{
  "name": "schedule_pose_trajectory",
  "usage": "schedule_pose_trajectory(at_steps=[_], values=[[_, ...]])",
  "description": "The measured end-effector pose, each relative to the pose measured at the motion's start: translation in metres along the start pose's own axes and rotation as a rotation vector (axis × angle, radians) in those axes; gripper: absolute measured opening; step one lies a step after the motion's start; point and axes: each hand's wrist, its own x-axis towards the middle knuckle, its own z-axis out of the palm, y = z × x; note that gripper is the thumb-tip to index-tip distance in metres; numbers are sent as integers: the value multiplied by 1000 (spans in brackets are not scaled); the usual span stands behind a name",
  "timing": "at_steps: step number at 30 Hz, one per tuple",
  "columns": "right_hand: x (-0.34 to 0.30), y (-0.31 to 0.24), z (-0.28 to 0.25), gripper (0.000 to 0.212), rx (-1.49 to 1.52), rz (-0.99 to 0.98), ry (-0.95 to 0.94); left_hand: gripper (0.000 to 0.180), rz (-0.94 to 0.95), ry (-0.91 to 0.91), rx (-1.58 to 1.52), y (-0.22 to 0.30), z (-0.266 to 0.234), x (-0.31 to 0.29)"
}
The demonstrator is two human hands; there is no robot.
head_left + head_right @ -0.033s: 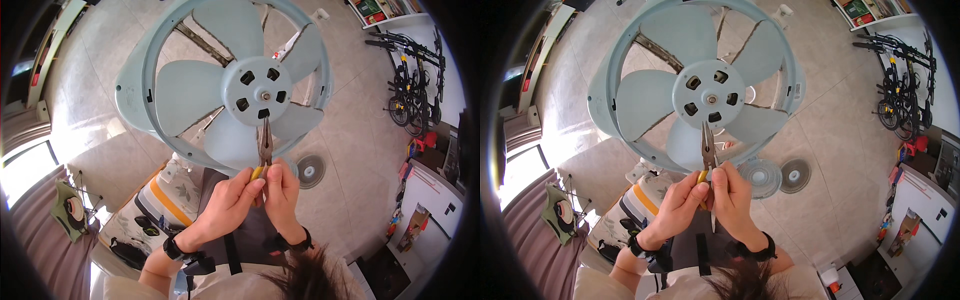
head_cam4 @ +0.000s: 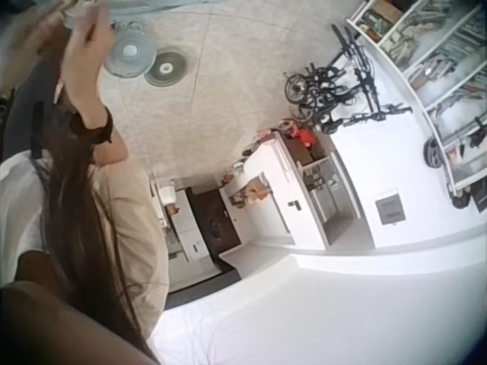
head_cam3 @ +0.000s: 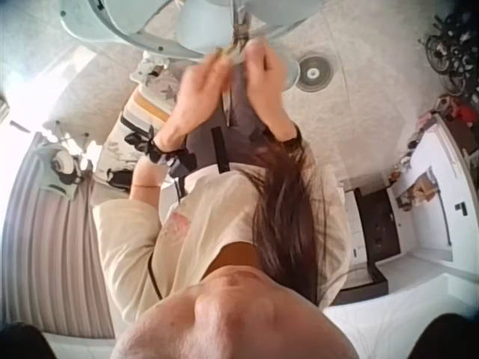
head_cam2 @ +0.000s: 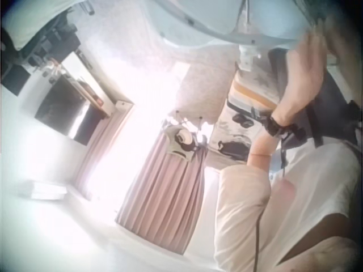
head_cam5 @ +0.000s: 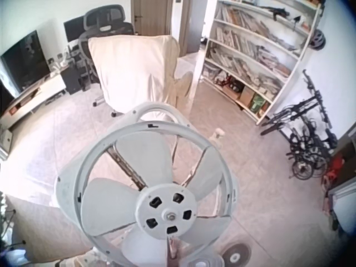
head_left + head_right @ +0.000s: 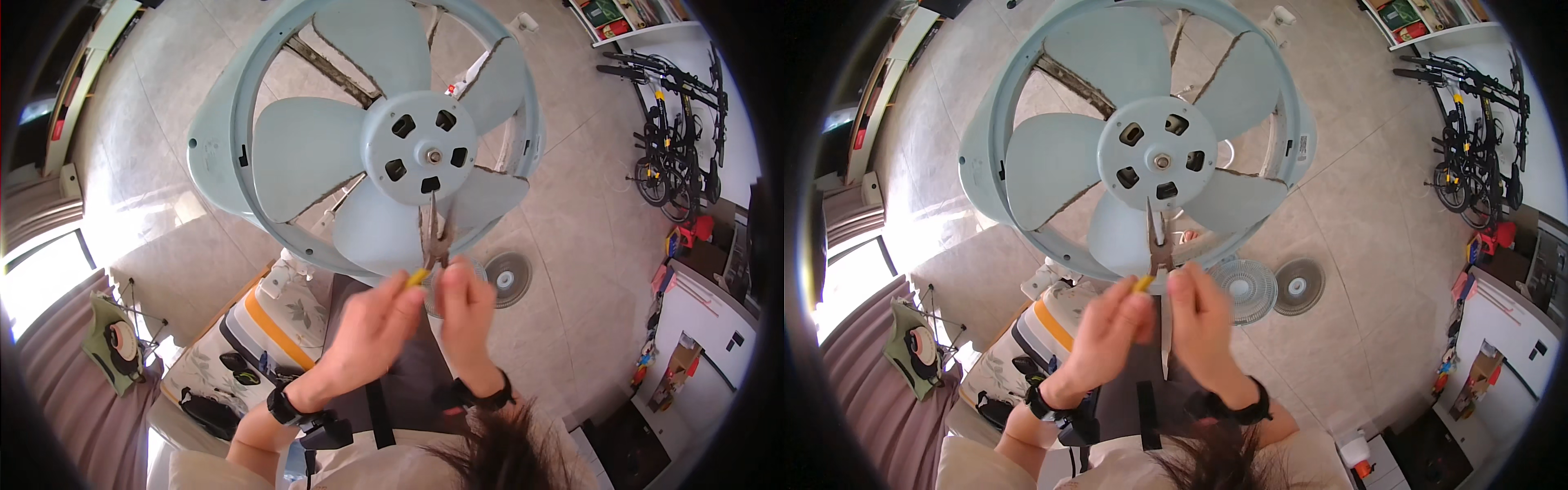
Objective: Disassembling a table fan to remove the grill and blades using tools.
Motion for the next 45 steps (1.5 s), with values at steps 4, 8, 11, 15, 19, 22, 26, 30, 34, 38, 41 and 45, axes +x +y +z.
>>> schedule_pose_trajectory(at_steps=[4, 8, 11, 15, 19, 22, 26, 30, 34, 38, 41, 45], values=[[17, -11, -24, 27, -22, -18, -204, 28, -45, -21, 62, 7, -6, 1], [44, -21, -33, 27, -121, -101, -244, 27, 41, 47, 83, 11, 3, 18], [70, -19, -42, 29, -241, -177, -264, 28, 30, 128, 39, -6, 13, 38], [81, -1, -39, 32, -411, -328, -213, 27, 14, 216, 52, -16, 20, 48], [79, 1, -32, 31, -505, -353, -129, 26, -3, 269, 63, -14, 23, 51], [70, -1, -20, 26, -656, -382, -26, 24, 15, 338, 88, -16, 26, 50], [54, -9, -4, 47, -492, -235, -11, 20, 94, 440, 155, -14, 16, 50], [47, -8, 10, 55, -588, -344, 95, 16, 26, 361, 274, -6, 0, 45], [43, -22, 26, 57, -605, -197, 166, 17, 62, 363, 356, -6, -8, 43], [43, -38, 30, 57, -604, -12, 194, 18, 61, 373, 380, 0, -11, 44], [41, -34, 33, 58, -613, -5, 259, 14, 50, 332, 377, 4, -14, 46], [37, -34, 42, 58, -649, -26, 304, 15, 124, 233, 344, -5, -19, 46]])
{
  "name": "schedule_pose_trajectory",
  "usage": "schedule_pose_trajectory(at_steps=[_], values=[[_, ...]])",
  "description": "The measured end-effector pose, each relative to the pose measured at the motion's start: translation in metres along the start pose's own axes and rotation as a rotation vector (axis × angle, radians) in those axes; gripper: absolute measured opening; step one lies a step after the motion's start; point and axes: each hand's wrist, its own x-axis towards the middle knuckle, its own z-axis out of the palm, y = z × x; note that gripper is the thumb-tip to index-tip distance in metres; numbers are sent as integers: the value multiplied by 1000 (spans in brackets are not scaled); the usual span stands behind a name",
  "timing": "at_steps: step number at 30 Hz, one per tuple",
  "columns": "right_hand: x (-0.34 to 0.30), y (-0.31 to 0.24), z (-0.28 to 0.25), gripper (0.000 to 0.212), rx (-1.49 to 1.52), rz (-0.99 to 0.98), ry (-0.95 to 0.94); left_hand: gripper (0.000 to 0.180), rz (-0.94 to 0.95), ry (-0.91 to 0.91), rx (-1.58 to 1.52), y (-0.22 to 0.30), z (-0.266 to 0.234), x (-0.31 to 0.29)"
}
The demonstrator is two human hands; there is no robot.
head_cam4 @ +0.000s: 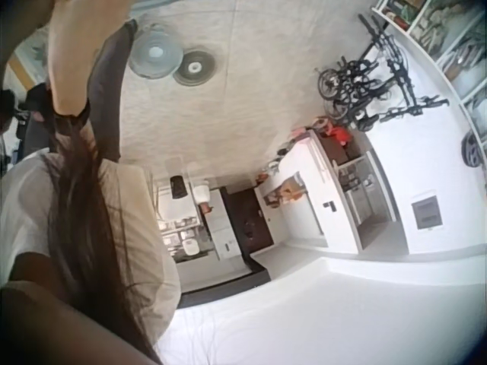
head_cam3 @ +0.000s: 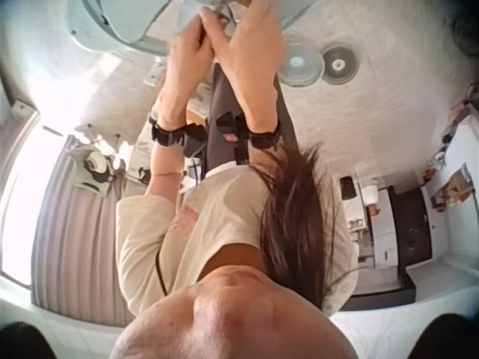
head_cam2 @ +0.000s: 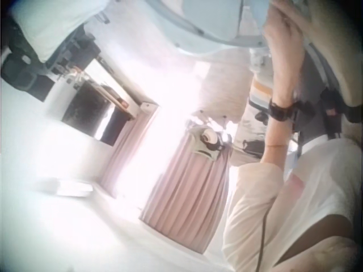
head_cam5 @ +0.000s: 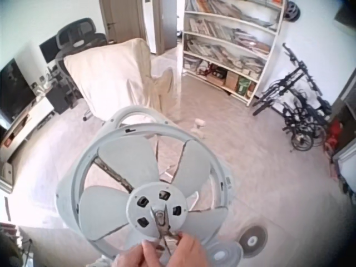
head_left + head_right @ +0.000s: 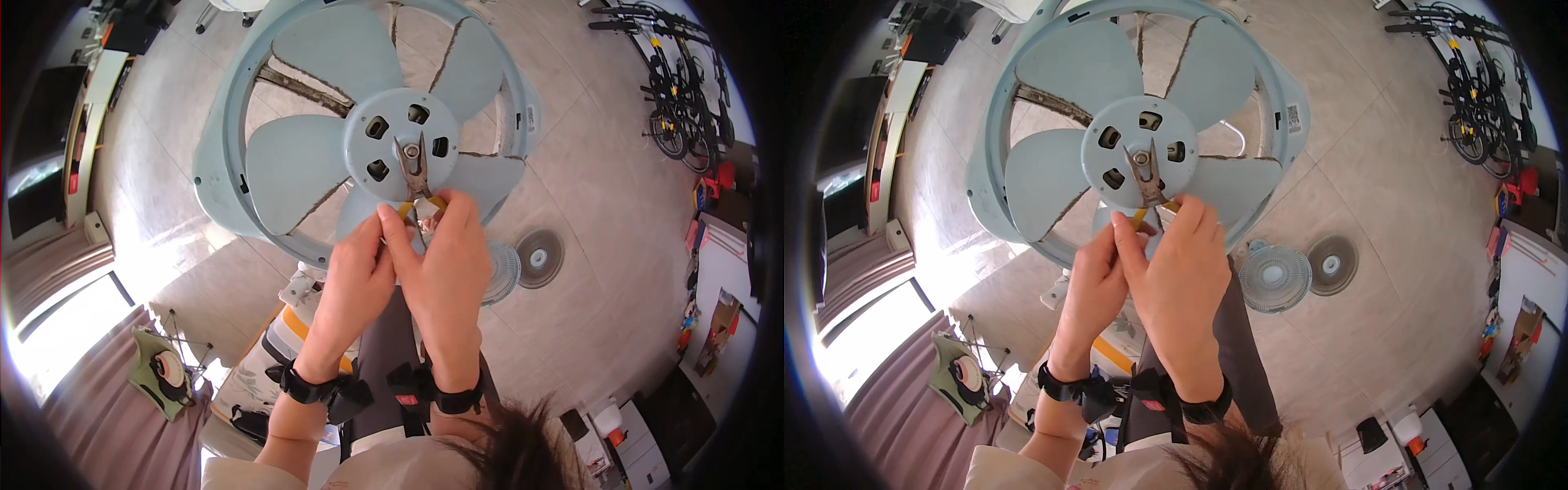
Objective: Disassembling a table fan to remove the grill and blades using tools.
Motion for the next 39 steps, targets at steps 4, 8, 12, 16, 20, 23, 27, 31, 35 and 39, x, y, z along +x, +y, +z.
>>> schedule_pose_trajectory(at_steps=[4, 8, 12, 16, 20, 23, 27, 31, 35, 39], values=[[1, -8, 1, 59, 0, 37, 28, 17, -53, -105, -224, -5, -6, -5], [-6, -8, 9, 67, 93, 72, 96, 15, -53, -43, -263, -9, -4, -4], [-11, -2, 22, 68, 85, 35, 203, 16, -35, -44, -178, -20, -9, -3], [-14, -1, 26, 65, 104, 5, 216, 19, -67, -49, -124, -18, -13, -4], [-14, 1, 28, 61, 140, -7, 275, 20, -59, -65, -99, -16, -15, -4], [-12, -1, 28, 58, 134, -14, 296, 21, 46, -27, -78, -16, -16, -2], [-10, 0, 29, 57, 167, 11, 276, 23, 10, -21, -84, -13, -16, 1], [-14, -1, 28, 57, 146, 11, 261, 23, 42, 8, -120, -18, -18, -1], [-15, 1, 29, 57, 149, 18, 241, 22, -19, -2, -72, -16, -19, -4], [-22, -1, 9, 60, 206, 54, 162, 20, -1, -13, -148, 0, -19, -17]])
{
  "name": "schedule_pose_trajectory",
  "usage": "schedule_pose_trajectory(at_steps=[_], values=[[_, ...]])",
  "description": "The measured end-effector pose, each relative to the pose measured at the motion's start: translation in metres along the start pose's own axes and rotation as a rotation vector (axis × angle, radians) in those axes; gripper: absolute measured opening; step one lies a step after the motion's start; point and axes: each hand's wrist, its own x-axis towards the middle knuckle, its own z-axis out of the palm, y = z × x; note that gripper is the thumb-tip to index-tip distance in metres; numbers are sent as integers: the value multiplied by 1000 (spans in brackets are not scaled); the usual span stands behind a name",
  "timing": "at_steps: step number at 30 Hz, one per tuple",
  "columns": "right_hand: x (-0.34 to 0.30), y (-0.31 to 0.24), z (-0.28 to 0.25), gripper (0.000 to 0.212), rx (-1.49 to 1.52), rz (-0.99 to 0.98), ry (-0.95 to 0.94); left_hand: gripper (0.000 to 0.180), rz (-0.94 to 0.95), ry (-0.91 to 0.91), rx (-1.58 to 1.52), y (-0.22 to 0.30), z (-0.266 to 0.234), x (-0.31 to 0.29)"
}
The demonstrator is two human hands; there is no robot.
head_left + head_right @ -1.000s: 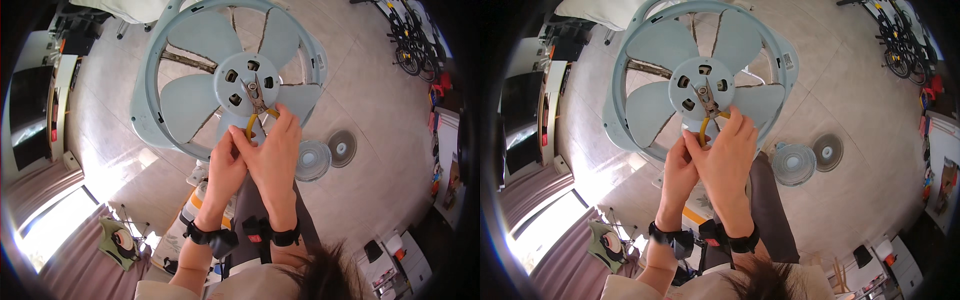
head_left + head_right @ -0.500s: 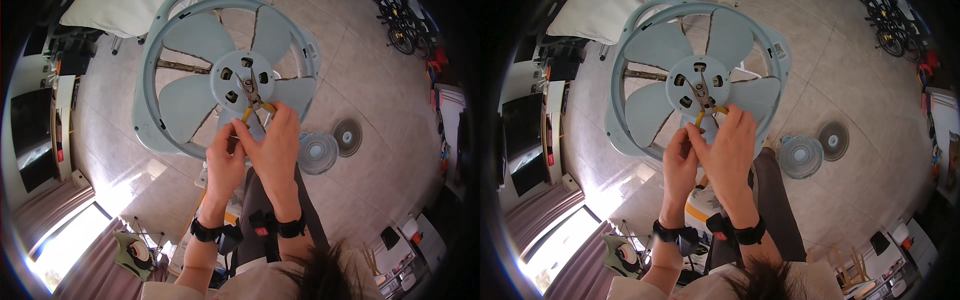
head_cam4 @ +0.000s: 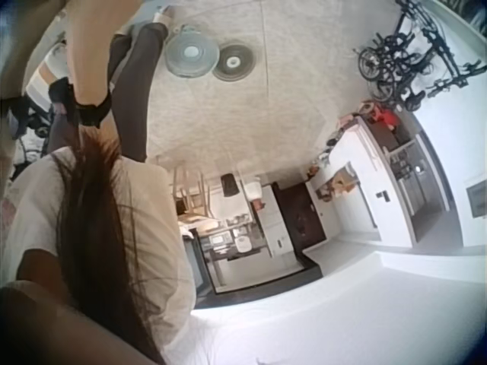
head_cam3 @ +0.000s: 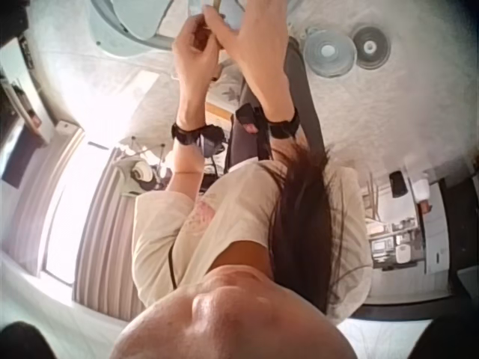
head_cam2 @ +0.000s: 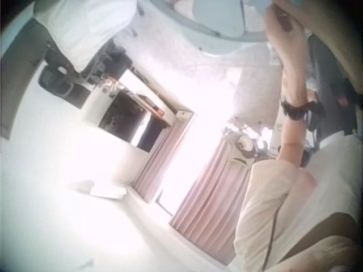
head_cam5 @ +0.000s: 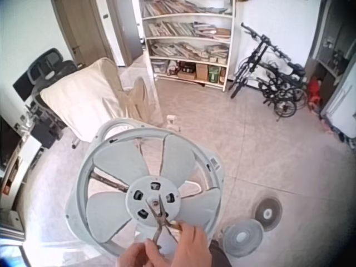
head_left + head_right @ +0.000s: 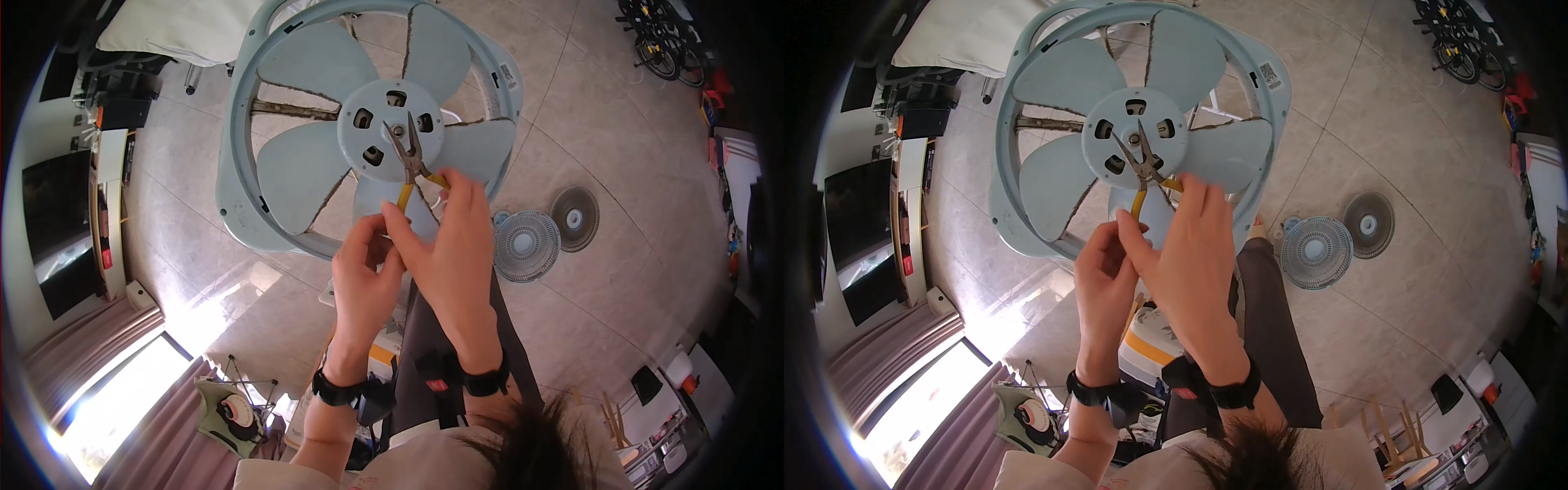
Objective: Disassembling a table fan to remove the grill and blades using tools.
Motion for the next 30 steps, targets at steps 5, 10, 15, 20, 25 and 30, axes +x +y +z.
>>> schedule_pose_trajectory(at_steps=[5, 10, 15, 20, 25, 30], values=[[-16, -13, -26, 33, 335, -37, -207, 18, 101, 42, 232, 22, 9, -29], [-1, 0, -27, 29, 740, 214, -306, 21, 362, -22, 321, 23, 10, -26], [25, 26, -25, 28, 793, 225, -439, 17, 320, 190, 446, 19, 0, -7], [34, 22, -15, 29, 728, 191, -496, 23, 33, 26, 330, 22, 2, 6], [37, 24, -5, 24, 491, 126, -325, 25, 52, 70, 330, 11, 8, 16], [43, 23, -2, 24, 424, 67, -319, 22, -16, 100, 347, 13, 7, 20]])
